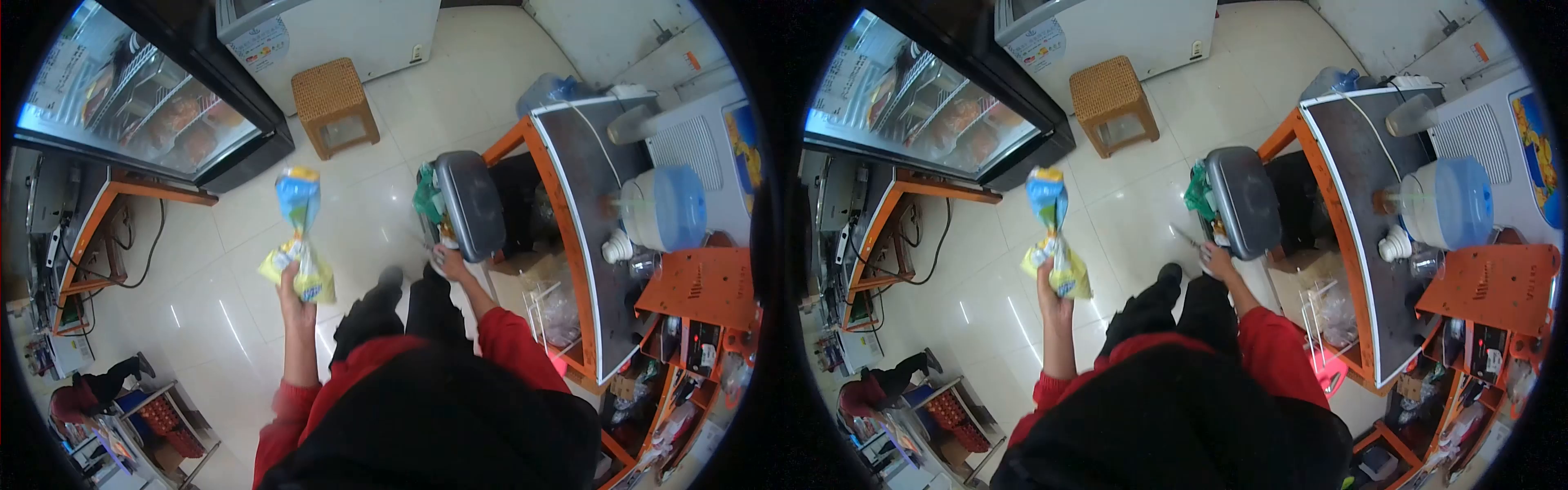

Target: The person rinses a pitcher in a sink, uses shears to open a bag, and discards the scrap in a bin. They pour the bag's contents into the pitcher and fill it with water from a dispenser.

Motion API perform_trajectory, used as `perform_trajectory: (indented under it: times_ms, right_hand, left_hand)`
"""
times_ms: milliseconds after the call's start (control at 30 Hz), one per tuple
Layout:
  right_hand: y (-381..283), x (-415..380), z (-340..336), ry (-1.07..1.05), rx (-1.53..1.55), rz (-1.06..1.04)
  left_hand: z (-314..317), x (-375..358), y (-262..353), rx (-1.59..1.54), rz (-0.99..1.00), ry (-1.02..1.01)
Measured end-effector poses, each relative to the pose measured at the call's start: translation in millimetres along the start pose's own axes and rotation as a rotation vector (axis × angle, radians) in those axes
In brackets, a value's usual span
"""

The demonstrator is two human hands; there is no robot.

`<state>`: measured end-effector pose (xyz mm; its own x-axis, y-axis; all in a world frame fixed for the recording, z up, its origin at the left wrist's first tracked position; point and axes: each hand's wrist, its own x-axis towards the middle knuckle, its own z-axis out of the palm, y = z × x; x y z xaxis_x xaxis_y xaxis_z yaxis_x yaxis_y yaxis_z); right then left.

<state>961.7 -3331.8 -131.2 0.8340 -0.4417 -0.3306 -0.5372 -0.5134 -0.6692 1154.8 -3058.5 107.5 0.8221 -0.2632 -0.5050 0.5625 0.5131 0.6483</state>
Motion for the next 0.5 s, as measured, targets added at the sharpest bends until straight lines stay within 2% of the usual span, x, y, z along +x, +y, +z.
perform_trajectory:
  times_ms: [33,67,100,133,167,200,267,333,367,433,500]
  right_hand:
    - [10.1,7.5,18.4,-0.048,0.011,0.006]
    - [29.0,16.0,39.2,0.004,-0.023,-0.016]
    - [31.8,26.0,43.3,-0.073,-0.051,0.127]
    - [61.4,33.6,61.8,0.012,-0.158,0.12]
    - [52.5,37.0,47.9,-0.023,-0.292,0.228]
    - [71.1,40.2,50.3,0.285,-0.21,-0.017]
    - [22.1,31.6,-2.2,0.157,-0.281,0.19]
    - [10.0,20.7,-32.8,0.21,-0.36,0.18]
    - [32.7,16.9,-39.2,0.335,-0.393,0.034]
    - [14.5,2.1,-79.3,0.29,-0.36,0.173]
    - [32.2,-5.4,-98.5,0.397,-0.388,0.127]
  left_hand:
    - [-11.9,-3.2,1.4,0.023,-0.001,0.025]
    - [-19.2,-6.0,2.6,0.031,0.009,0.046]
    - [-27.4,-9.1,3.4,0.045,0.019,0.074]
    - [-37.3,-10.5,2.0,0.052,0.033,0.136]
    - [-46.5,-11.0,1.5,0.059,0.041,0.205]
    - [-56.9,-9.6,2.7,0.068,0.028,0.23]
    - [-78.1,-9.1,5.0,0.073,-0.011,0.278]
    - [-89.2,-8.7,7.1,0.048,-0.009,0.274]
    - [-92.8,-7.3,7.3,0.028,-0.005,0.267]
    - [-94.8,-5.5,11.3,0.011,-0.02,0.252]
    - [-90.8,-1.2,14.5,-0.002,-0.029,0.256]
